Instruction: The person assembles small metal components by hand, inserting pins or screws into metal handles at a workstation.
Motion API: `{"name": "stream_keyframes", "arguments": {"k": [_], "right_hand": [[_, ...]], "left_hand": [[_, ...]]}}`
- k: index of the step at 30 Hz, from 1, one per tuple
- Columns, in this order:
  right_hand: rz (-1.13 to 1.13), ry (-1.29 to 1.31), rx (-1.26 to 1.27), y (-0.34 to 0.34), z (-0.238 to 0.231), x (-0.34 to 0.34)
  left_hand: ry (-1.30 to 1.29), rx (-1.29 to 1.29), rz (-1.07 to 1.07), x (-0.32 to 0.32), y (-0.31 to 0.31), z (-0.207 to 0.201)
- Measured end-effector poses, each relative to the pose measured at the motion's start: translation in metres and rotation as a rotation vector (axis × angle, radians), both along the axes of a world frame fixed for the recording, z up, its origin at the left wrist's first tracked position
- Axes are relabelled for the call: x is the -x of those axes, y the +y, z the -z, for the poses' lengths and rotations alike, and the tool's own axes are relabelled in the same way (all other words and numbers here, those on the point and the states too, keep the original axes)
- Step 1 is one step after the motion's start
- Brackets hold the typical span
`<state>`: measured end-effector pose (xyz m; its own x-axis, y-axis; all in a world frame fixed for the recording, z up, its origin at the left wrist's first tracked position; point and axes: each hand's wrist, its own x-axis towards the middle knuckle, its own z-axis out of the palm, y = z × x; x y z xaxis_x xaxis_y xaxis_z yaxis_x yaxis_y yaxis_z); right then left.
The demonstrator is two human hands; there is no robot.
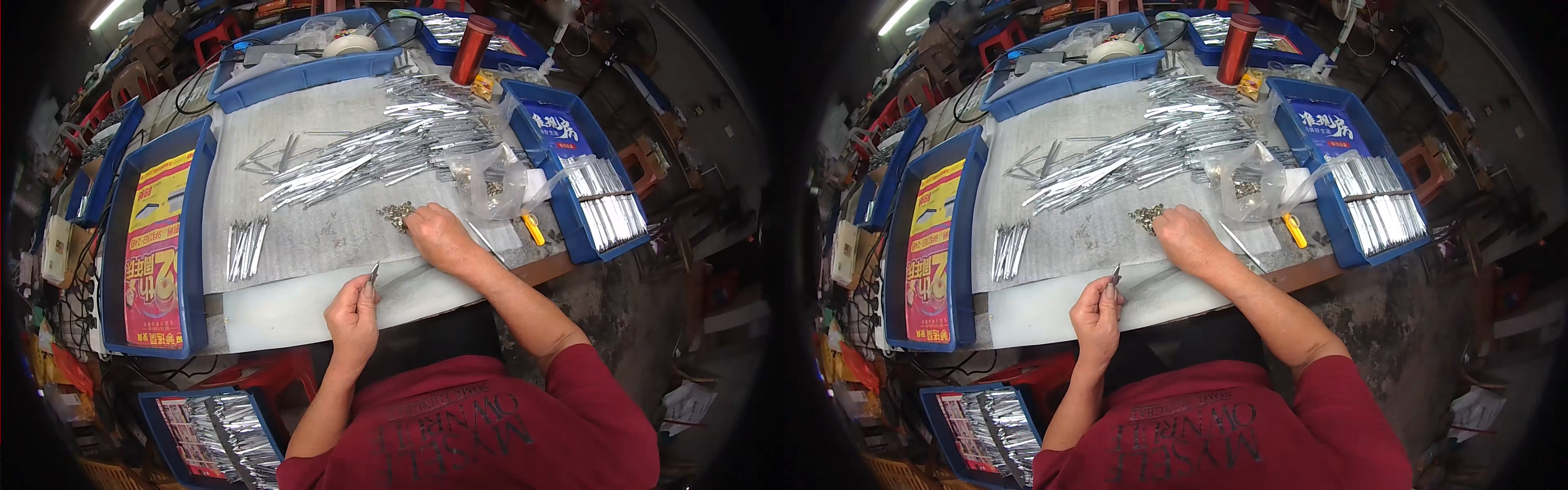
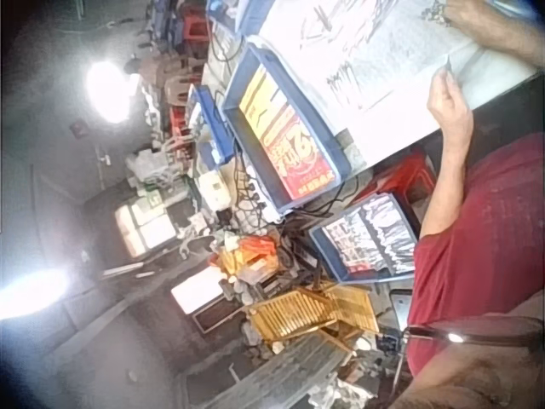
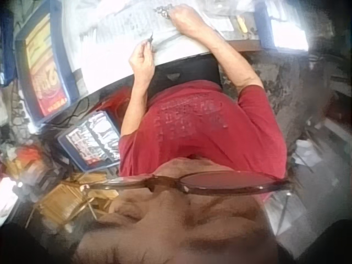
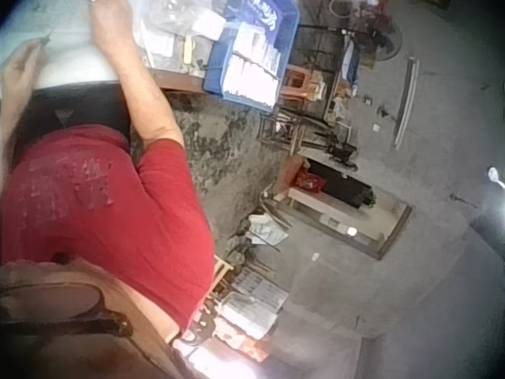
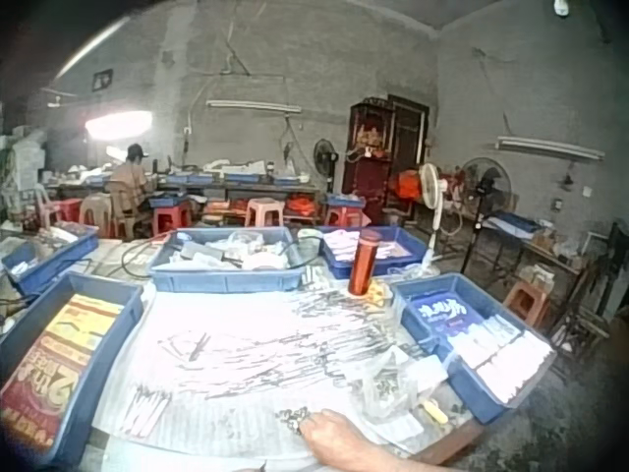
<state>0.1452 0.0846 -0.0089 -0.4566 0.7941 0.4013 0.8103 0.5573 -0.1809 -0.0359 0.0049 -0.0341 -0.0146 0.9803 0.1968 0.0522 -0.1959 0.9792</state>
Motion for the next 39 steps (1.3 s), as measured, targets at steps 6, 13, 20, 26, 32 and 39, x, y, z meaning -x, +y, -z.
{"name": "stream_keyframes", "arguments": {"k": [6,13,20,26,32,39], "right_hand": [[0.03,-0.069,0.011,0.001,0.001,0.002],[0.082,0.094,0.087,0.001,-0.002,0.0],[0.191,0.611,0.397,-0.03,-0.022,0.012],[0.063,1.117,0.715,-0.049,-0.013,0.023],[-0.025,1.376,0.807,-0.056,-0.008,0.035],[-0.11,1.636,0.987,-0.06,-0.007,0.043]], "left_hand": [[-0.054,0.032,0.006,0.0,0.001,-0.003],[-0.146,0.019,-0.029,-0.002,0.002,-0.006],[-0.13,0.002,-0.036,0.0,0.0,-0.007],[-0.24,0.07,-0.046,-0.009,-0.004,-0.021],[-0.072,-0.064,-0.082,-0.009,-0.002,-0.021],[-0.109,-0.144,-0.043,-0.012,-0.002,-0.02]]}}
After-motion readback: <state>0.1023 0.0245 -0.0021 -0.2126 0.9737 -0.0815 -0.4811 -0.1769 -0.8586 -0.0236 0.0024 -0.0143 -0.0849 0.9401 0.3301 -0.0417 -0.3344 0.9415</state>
